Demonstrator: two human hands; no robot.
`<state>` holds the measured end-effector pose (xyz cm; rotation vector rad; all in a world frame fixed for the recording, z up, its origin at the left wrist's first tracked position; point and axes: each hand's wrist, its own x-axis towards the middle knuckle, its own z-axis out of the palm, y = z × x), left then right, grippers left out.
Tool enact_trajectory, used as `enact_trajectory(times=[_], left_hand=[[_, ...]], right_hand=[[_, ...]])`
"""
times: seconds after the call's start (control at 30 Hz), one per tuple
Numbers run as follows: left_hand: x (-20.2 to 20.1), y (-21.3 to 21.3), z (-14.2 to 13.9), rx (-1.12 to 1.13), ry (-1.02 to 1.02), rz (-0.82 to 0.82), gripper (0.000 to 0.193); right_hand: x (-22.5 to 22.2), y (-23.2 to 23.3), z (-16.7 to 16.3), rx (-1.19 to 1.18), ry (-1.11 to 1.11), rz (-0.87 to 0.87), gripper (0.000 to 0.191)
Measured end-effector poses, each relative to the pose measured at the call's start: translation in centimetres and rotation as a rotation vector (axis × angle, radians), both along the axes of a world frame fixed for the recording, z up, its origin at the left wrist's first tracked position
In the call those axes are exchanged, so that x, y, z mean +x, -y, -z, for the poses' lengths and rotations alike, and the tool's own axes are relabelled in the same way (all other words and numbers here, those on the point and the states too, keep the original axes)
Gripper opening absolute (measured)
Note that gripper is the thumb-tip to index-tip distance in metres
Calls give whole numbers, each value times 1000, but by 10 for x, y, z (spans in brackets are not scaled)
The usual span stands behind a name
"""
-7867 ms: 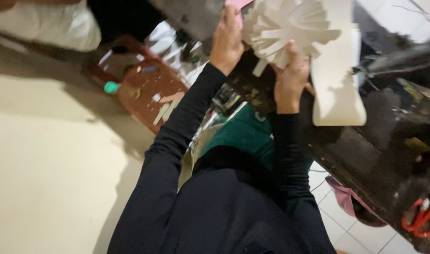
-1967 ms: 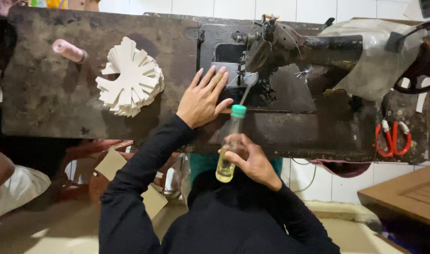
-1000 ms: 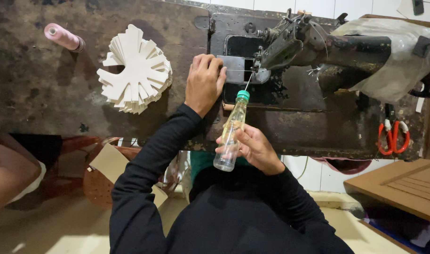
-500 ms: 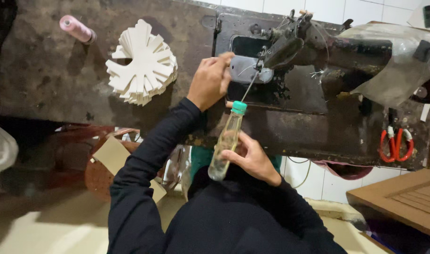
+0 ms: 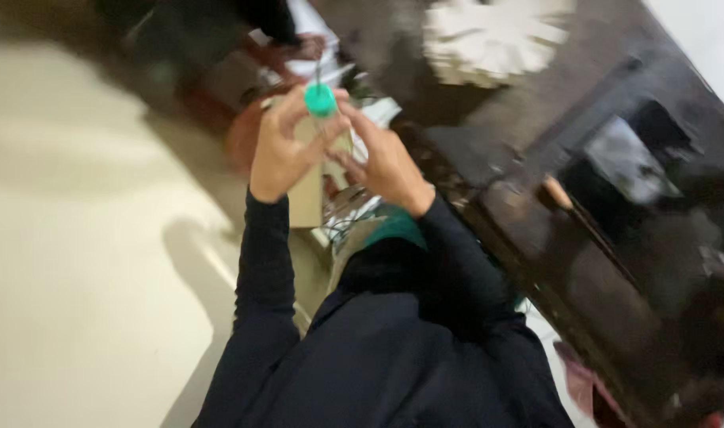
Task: The person sits on the floor peeling a white foam sheet and gathering cut foam scraps, then moves to a treadle sewing machine and stitches together cut foam pieces shaped like hand-like cutouts, stacking the sewn pieces on the table.
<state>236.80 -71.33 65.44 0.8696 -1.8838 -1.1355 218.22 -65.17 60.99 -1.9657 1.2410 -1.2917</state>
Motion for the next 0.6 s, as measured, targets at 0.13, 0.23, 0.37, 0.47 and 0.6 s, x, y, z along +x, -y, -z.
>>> enact_trajectory(times=[0.13, 0.23, 0.37, 0.47, 0.6], left_hand=[[65, 30, 45, 99, 8, -377, 33], [99, 47, 83, 134, -49, -526, 35], [116, 48, 118, 78, 131, -693, 38], [122, 42, 126, 211, 172, -699, 40], [124, 40, 131, 193, 266, -720, 65]], right_hand=[[48, 60, 28, 370, -72, -147, 65], [60, 65, 47, 354, -173, -138, 61], [54, 48, 68, 507, -47, -163, 61], [48, 36, 75, 462, -111, -124, 60], [41, 26, 74, 514, -71, -106, 59]])
